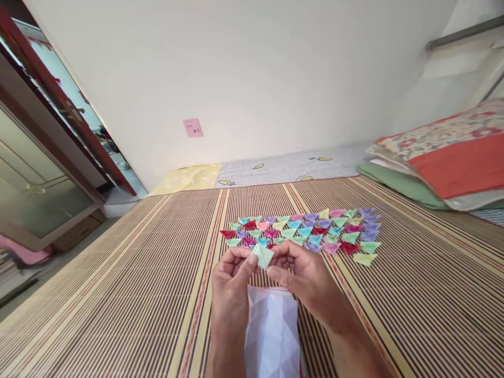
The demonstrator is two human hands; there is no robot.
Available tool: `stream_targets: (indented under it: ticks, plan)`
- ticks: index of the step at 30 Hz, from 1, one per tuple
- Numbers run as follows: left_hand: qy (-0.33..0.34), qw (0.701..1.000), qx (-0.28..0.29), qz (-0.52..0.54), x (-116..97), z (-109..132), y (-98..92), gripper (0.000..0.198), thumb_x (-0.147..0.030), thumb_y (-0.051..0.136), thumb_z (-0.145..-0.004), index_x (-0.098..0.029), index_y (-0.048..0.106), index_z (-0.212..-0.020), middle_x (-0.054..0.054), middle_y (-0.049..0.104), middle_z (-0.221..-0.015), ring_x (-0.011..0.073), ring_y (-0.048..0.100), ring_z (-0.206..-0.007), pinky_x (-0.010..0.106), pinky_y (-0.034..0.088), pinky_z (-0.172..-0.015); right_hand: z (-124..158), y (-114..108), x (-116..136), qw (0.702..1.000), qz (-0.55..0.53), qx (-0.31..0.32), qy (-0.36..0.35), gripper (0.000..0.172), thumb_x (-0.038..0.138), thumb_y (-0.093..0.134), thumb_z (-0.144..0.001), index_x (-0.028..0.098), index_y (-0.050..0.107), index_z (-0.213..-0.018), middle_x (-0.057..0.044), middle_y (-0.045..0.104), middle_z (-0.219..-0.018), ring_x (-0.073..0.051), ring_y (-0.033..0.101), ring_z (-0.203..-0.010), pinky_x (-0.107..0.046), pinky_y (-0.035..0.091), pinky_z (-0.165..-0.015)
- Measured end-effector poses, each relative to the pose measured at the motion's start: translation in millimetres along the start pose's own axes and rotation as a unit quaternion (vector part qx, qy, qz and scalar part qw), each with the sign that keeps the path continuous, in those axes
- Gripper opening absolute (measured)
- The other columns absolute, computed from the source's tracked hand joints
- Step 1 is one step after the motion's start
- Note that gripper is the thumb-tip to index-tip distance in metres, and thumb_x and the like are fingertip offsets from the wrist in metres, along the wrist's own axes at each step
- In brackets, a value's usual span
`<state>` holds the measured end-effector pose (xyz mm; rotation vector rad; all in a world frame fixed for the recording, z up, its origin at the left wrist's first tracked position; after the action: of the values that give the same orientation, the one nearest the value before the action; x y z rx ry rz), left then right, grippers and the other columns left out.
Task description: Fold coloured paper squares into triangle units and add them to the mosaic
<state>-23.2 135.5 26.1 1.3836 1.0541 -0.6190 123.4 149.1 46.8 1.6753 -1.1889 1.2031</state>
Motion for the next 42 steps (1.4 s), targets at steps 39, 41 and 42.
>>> stream_targets:
  ticks: [39, 41, 42]
  plan:
    - [0.146, 0.972, -0.003, -0.182, -31.7, 16.9, -3.5, 0.003, -0.025, 0.081, -0.087, -0.023, 0.083, -0.086, 0.004, 0.078, -0.092, 0.02, 0.072, -0.097, 0.028, 0.058, -0.088, 14.4, 0.5, 30.9, 0.98, 0.042, -0.127, -0.147, 0.009, 0.021, 0.07, -0.094, 0.023, 0.072, -0.086, 0.0, 0.069, -0.088, -0.016, 0.068, -0.089, -0.028, 0.056, -0.08]
    - [0.133, 0.976, -0.014, -0.171, -29.2, 17.5, -5.1, 0.002, -0.025, 0.083, -0.085, -0.023, 0.082, -0.085, 0.004, 0.078, -0.09, 0.0182, 0.072, -0.093, 0.026, 0.058, -0.086, 14.0, 1.1, 27.1, 0.982, 0.018, -0.129, -0.135, 0.01, 0.021, 0.069, -0.094, 0.023, 0.07, -0.084, 0.0, 0.068, -0.088, -0.016, 0.068, -0.09, -0.028, 0.056, -0.08]
    - [0.126, 0.978, -0.022, -0.162, -28.2, 17.7, -5.7, 0.002, -0.024, 0.084, -0.084, -0.023, 0.082, -0.084, 0.003, 0.078, -0.089, 0.0172, 0.072, -0.09, 0.025, 0.058, -0.084, 14.0, 1.7, 26.1, 0.983, 0.01, -0.13, -0.132, 0.01, 0.021, 0.069, -0.094, 0.023, 0.07, -0.084, 0.0, 0.068, -0.089, -0.016, 0.067, -0.09, -0.027, 0.056, -0.08]
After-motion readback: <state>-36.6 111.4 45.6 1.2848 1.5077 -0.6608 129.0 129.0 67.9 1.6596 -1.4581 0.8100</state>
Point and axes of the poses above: each hand's wrist, its own z-axis away from the middle knuckle, its own y-axis out of the palm, x = y × z, the point moved 10 cm from there along -z, towards the middle knuckle
